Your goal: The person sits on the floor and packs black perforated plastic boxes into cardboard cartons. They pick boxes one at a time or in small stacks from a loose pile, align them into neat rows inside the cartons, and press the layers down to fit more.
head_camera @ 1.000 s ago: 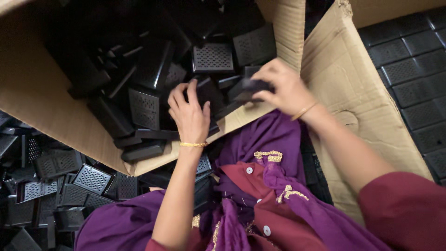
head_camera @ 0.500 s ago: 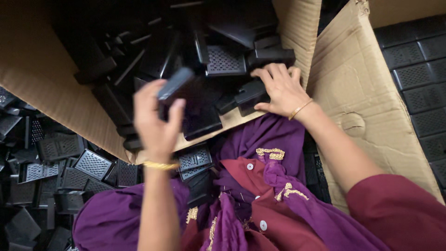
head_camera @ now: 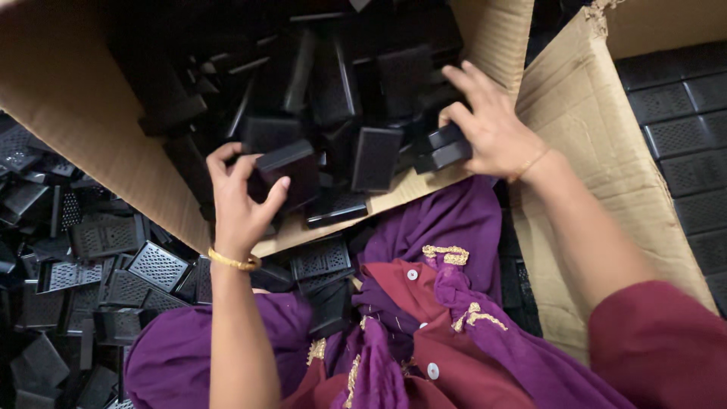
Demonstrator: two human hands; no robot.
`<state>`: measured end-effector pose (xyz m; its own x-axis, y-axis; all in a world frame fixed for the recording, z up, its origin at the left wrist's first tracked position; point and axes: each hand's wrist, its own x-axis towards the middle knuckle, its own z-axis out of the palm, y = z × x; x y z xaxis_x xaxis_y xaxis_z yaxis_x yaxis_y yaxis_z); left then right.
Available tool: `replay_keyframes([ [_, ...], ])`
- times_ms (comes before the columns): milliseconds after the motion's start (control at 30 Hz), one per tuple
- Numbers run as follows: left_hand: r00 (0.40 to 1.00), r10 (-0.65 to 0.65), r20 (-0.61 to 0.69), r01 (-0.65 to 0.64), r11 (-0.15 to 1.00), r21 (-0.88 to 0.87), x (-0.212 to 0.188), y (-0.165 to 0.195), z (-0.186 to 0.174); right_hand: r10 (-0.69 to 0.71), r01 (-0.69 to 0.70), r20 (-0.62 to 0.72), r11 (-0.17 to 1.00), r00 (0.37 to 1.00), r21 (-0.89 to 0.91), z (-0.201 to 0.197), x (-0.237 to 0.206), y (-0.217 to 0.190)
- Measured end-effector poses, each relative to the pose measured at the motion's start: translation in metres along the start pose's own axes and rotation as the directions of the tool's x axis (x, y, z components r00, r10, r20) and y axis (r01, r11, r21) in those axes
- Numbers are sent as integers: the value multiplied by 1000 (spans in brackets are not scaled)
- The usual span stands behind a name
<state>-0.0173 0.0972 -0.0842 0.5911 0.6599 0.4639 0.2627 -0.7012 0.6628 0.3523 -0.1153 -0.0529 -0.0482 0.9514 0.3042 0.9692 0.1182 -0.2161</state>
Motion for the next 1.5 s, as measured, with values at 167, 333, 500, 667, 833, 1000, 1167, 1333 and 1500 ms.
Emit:
replay_keyframes([
  [167,984,-167,-55,120,867,-484,-8,41,-6,10,2,75,989,997,-149,7,17,-7],
  [333,953,-280,117,199,284,-938,-17,56,23,-97,97,0,995,995,-25,9,10,-13],
  [500,855,-421,302,265,-145,-953,-22,51,67,23,-13,100,995,995,-96,9,8,-18],
  [667,890,-441,118,283,330,-900,-25,66,95,306,-242,-1,755,952,610,-18,-22,-51],
  [833,988,-153,37,146,805,-576,-30,110,120,405,-11,18,-19,914,1000,-18,-89,-116],
  [1000,974,-24,226,161,773,-613,-46,150,158,464,-100,43,99,885,990,14,-113,-122],
  [1167,936,93,340,214,616,-758,-60,148,178,428,-169,-29,418,903,892,33,-143,-118],
  [1333,903,116,415,313,484,-817,-72,144,193,411,-180,-202,720,889,670,78,-157,-120],
  [1500,902,91,423,326,500,-802,-76,138,201,191,-122,-245,955,950,272,94,-158,-97],
])
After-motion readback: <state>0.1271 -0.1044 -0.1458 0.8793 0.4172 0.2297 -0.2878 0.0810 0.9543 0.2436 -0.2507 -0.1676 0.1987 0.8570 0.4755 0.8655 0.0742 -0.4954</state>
